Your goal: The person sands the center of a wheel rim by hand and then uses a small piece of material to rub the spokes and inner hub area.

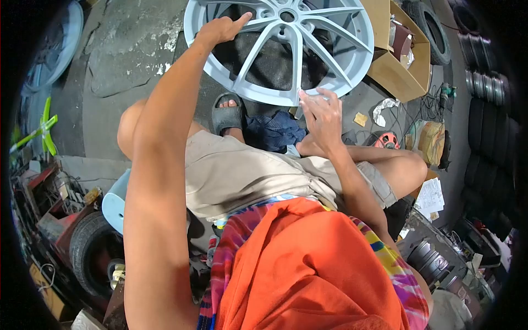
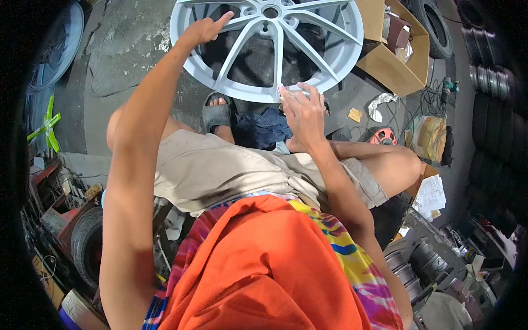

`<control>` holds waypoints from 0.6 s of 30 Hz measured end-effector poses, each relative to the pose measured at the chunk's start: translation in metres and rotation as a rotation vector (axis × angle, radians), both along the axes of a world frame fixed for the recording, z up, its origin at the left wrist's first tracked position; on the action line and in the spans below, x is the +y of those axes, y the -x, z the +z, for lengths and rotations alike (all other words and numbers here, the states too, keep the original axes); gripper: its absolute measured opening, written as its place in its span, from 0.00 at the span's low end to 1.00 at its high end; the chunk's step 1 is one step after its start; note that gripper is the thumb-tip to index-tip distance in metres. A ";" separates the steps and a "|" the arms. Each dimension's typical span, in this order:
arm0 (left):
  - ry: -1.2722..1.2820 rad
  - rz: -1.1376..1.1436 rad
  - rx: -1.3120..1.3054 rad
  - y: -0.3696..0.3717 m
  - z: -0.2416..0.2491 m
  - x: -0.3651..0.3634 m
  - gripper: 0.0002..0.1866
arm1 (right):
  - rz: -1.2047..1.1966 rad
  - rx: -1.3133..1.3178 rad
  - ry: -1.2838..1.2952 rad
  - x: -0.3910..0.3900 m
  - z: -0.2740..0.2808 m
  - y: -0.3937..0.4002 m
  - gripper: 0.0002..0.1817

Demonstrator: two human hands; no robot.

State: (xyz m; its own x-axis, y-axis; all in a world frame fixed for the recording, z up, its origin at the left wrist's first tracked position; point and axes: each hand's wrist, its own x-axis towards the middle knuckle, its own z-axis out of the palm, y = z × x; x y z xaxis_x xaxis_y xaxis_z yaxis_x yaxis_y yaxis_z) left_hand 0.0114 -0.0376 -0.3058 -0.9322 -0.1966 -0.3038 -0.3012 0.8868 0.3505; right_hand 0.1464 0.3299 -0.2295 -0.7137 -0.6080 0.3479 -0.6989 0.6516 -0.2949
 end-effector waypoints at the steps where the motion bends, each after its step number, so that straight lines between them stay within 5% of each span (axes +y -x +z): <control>1: -0.081 -0.055 -0.046 -0.003 0.007 -0.001 0.32 | 0.003 0.016 0.001 0.001 0.006 0.000 0.12; 2: -0.158 -0.108 -0.090 -0.002 0.010 -0.003 0.55 | -0.004 0.020 0.009 0.003 0.009 0.008 0.12; 3: -0.148 -0.111 -0.082 0.000 0.006 -0.005 0.55 | -0.016 0.018 0.095 0.003 0.010 0.028 0.12; 9: 0.095 0.143 0.291 -0.028 0.029 0.039 0.39 | -0.148 0.255 0.240 0.031 0.012 0.190 0.09; 11: 0.081 0.197 0.474 -0.028 0.029 0.047 0.32 | -0.252 -0.044 -0.086 0.052 -0.020 0.242 0.17; 18: 0.146 0.221 0.320 -0.017 0.040 0.048 0.30 | -0.415 -0.311 0.034 0.043 -0.027 0.234 0.25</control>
State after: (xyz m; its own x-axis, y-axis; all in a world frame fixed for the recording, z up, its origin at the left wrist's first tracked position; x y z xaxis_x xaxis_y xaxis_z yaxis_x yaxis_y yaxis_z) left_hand 0.0283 0.0108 -0.2658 -0.9055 -0.4225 0.0403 -0.3866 0.8602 0.3327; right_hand -0.0878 0.3733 -0.2569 -0.9651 -0.2436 0.0960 -0.2595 0.8417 -0.4735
